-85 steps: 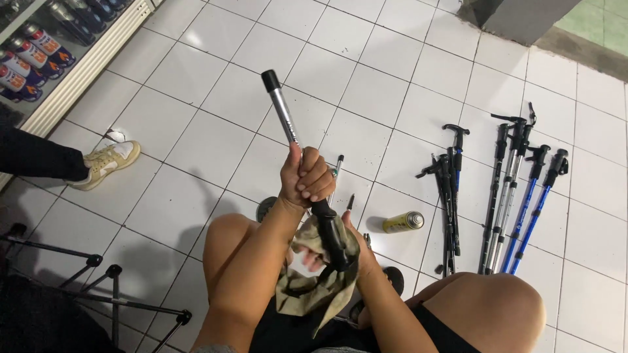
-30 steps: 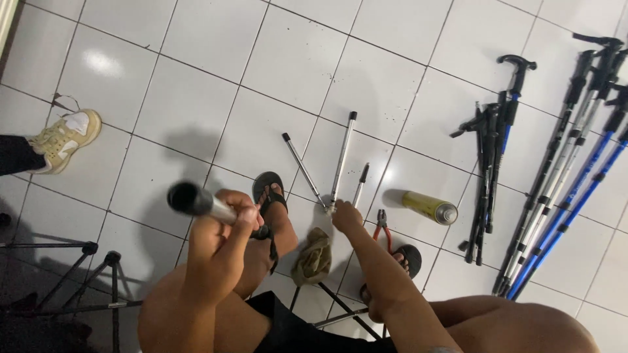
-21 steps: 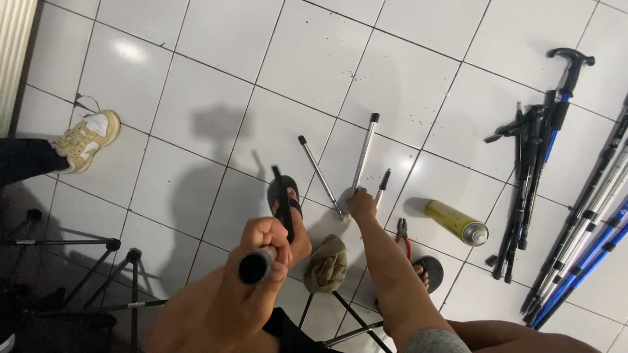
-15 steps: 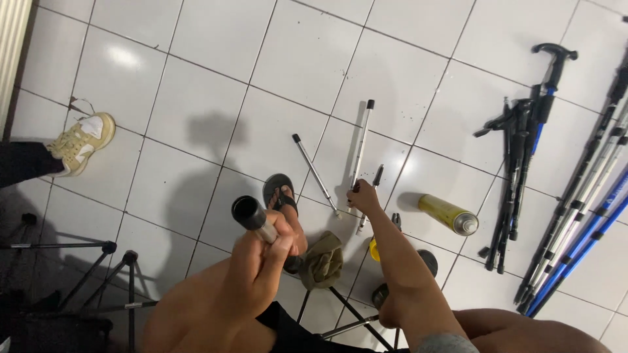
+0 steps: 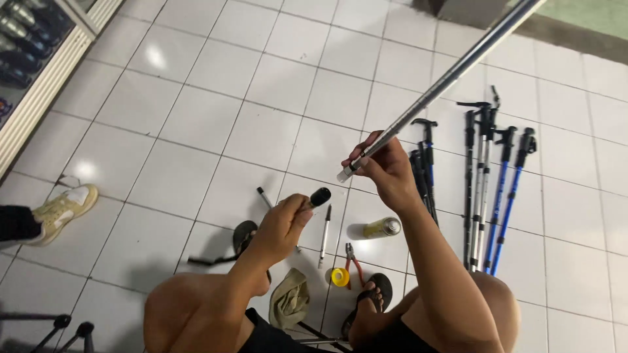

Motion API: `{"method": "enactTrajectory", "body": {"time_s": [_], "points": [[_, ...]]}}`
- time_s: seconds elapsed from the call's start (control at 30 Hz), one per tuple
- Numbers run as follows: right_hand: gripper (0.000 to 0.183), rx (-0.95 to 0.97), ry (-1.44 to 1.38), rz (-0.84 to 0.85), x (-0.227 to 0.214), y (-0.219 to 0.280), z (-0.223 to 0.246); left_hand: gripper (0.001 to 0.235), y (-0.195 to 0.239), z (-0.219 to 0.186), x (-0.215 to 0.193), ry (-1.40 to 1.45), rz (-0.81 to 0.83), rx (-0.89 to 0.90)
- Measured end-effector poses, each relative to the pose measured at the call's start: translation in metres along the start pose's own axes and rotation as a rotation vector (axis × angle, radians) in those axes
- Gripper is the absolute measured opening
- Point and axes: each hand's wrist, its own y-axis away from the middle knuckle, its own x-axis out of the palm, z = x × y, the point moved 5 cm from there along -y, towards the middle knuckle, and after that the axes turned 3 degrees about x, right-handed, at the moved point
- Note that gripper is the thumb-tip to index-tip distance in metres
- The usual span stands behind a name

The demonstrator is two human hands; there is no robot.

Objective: The person assembles a trekking pole by inserting a smaller metal shaft into a larger one, wiping the shaft with a cloth, and then attaching the handle section. They test the locking mechanism by extending and retracting the pole.

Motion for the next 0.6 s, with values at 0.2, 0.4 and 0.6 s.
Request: {"method": "enactTrajectory", "body": {"time_s": [0.2,0.4,0.6], "points": [[0.031,-0.230,-0.157,0.035,-0.026,0.074,0.057,0.034,0.002,-0.039,0.042,0.045,0.193,0.008],[0.029,-0.279,-0.322,0.017,-0.036,0.094,0.028,0.034,0.004,-0.037,0.066,0.164,0.234,-0.020],[0.027,-0.303,-0.195,-0.015,-0.032,0.095,0.020,0.033,-0.004,-0.026,0.070,0.183,0.259,-0.098]]}}
